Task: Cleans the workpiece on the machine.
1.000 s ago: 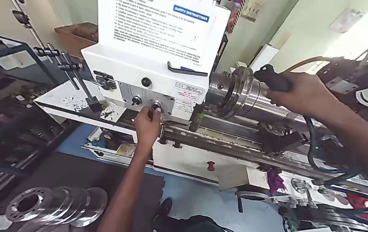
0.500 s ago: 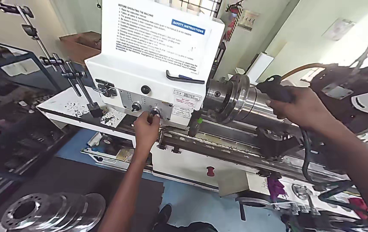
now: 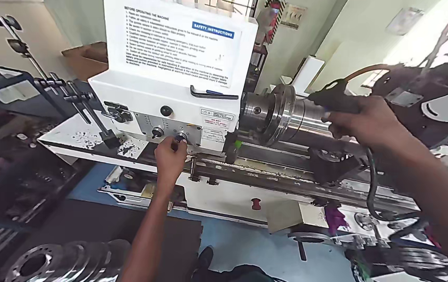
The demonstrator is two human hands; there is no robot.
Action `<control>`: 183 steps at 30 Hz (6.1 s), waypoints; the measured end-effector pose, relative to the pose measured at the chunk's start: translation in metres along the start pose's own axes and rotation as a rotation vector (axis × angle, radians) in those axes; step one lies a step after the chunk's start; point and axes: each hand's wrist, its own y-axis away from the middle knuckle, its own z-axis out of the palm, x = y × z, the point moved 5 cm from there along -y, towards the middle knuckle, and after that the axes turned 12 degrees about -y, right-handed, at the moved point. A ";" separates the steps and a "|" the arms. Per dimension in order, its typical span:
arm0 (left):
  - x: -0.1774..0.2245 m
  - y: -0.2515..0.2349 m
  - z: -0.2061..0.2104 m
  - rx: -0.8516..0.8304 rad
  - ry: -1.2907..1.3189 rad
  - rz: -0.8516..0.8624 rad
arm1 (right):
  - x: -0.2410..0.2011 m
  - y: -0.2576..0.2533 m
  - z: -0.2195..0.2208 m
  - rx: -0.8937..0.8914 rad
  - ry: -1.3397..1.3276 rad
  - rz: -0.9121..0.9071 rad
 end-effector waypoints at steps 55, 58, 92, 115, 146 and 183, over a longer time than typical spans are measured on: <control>-0.001 0.003 0.002 0.031 0.237 -0.041 | -0.021 -0.049 -0.007 0.051 -0.249 0.163; 0.001 0.002 0.002 0.016 0.137 -0.023 | -0.022 -0.049 -0.009 0.033 -0.251 0.152; 0.029 0.007 -0.015 0.079 -0.757 0.325 | -0.019 -0.065 -0.008 0.081 -0.254 0.156; 0.031 0.001 -0.016 0.000 -0.716 0.166 | -0.014 -0.076 -0.010 0.060 -0.240 0.156; 0.029 0.003 -0.015 0.028 -0.681 0.146 | -0.024 -0.071 -0.014 0.059 -0.234 0.128; 0.014 -0.003 0.001 0.086 0.363 -0.215 | 0.079 -0.031 -0.052 0.154 -0.414 0.230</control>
